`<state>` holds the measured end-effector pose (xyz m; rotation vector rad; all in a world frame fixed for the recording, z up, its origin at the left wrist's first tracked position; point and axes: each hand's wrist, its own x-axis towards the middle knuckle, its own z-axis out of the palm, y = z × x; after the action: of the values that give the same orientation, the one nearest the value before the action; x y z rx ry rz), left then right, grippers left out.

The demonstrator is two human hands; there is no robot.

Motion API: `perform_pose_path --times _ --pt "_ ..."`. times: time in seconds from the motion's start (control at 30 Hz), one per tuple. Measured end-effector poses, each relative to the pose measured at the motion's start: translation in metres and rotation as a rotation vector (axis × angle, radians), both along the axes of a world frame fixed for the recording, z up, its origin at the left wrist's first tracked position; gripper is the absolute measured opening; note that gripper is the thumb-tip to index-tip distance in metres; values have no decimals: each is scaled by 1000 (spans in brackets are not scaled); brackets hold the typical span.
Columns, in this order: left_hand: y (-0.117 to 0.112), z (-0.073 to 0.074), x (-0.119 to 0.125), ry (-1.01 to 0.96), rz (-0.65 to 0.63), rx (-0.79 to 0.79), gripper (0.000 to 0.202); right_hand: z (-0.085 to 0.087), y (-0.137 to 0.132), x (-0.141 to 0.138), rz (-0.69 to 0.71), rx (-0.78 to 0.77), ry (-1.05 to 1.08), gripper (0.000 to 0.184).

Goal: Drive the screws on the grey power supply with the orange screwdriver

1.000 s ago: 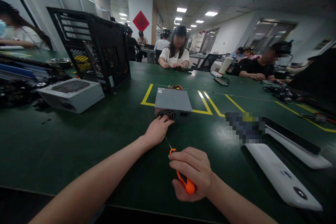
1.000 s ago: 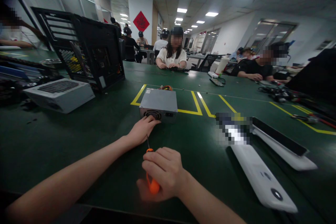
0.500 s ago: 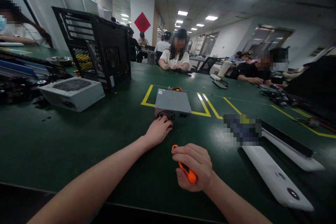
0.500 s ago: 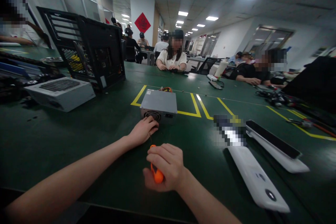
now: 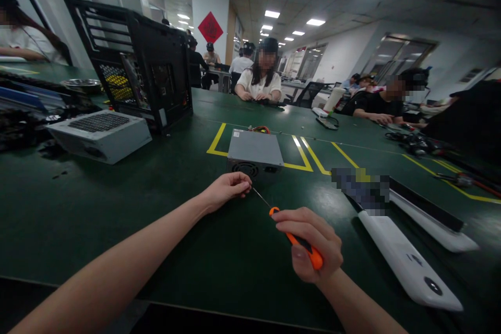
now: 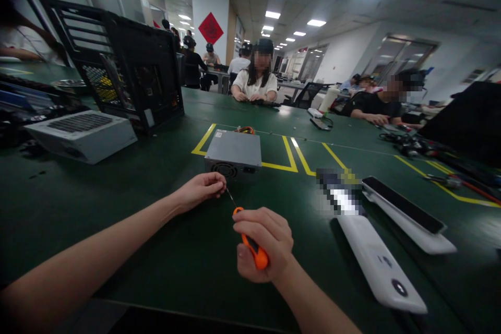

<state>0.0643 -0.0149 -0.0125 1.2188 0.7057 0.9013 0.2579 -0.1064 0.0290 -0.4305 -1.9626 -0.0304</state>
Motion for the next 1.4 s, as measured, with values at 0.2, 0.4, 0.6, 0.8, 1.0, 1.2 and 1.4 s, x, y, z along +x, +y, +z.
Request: perform_pose_path --times 0.2,0.4,0.6,0.8,1.0,1.2,1.4 --pt "-3 5 1 -156 -25 -231 11 1 -3 -1 7 9 -21 21" --pt "-2 4 0 -185 -41 -259 20 -1 -3 -1 9 16 -10 22" --pt "-2 3 -1 -183 -63 -264 27 0 -3 -1 2 19 -31 22" --pt "2 7 -7 -225 -38 -233 30 -1 -4 -2 2 -47 -59 25" --pt "10 15 -19 -346 132 -159 16 -12 0 -12 -114 -397 92 24" --pt "12 15 -22 -430 196 -109 12 -19 7 -23 -56 -964 198 19" --pt "7 14 -18 -356 103 -107 20 -22 12 -30 33 -1415 287 21"
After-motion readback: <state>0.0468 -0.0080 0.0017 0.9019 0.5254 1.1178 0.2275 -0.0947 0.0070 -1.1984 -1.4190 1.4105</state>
